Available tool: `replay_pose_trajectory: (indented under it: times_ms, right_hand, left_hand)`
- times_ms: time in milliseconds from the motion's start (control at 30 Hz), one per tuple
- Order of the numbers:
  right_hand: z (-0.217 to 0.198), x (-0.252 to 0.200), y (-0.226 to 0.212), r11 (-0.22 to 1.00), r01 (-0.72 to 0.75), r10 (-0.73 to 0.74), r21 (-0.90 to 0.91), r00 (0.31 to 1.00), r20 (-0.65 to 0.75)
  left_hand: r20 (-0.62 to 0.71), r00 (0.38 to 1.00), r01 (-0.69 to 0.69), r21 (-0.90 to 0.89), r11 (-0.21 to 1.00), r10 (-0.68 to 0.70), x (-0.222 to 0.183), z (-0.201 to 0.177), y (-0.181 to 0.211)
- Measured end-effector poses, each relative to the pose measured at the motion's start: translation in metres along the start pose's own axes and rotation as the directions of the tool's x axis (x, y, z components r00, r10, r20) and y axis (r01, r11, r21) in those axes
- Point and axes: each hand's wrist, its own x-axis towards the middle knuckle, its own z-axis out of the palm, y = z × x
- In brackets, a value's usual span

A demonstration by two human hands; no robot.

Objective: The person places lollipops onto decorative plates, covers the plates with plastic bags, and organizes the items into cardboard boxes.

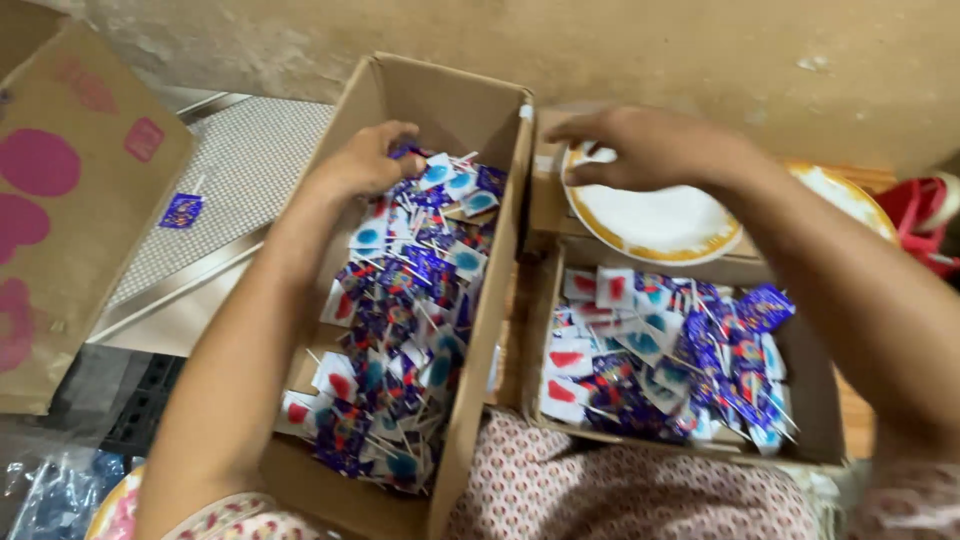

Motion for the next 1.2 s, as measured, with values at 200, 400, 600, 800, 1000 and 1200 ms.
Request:
replay_pose_trajectory:
  times_ms: [200, 400, 600, 800, 1000, 1200]
  right_hand:
    - [0.074, 0.184, 0.012, 0.985, 0.033, 0.006, -0.171, 0.975, 0.223]
    - [0.167, 0.285, 0.038, 0.950, -0.061, 0.162, -0.307, 0.936, 0.314]
    - [0.163, 0.277, 0.027, 0.940, -0.054, 0.213, -0.338, 0.865, 0.454]
    - [0.161, 0.278, 0.016, 0.960, 0.040, 0.122, -0.278, 0.831, 0.543]
    - [0.230, 0.285, 0.085, 0.978, 0.022, 0.144, -0.208, 0.654, 0.743]
    - [0.151, 0.229, -0.004, 0.982, -0.089, 0.187, -0.169, 0.622, 0.760]
  left_hand:
    - [0.006, 0.993, 0.114, 0.262, 0.958, -0.119, 0.087, 0.050, -0.097]
    - [-0.004, 0.994, 0.095, 0.472, 0.876, -0.106, 0.134, 0.085, -0.114]
    - [0.162, 0.946, 0.154, 0.540, 0.827, -0.282, 0.124, 0.077, -0.095]
    - [0.321, 0.866, 0.138, 0.582, 0.802, -0.382, 0.119, 0.088, -0.092]
    - [0.622, 0.706, 0.251, 0.226, 0.941, -0.338, 0.027, 0.007, -0.012]
    - [0.537, 0.749, 0.336, 0.195, 0.922, -0.386, -0.125, -0.009, -0.015]
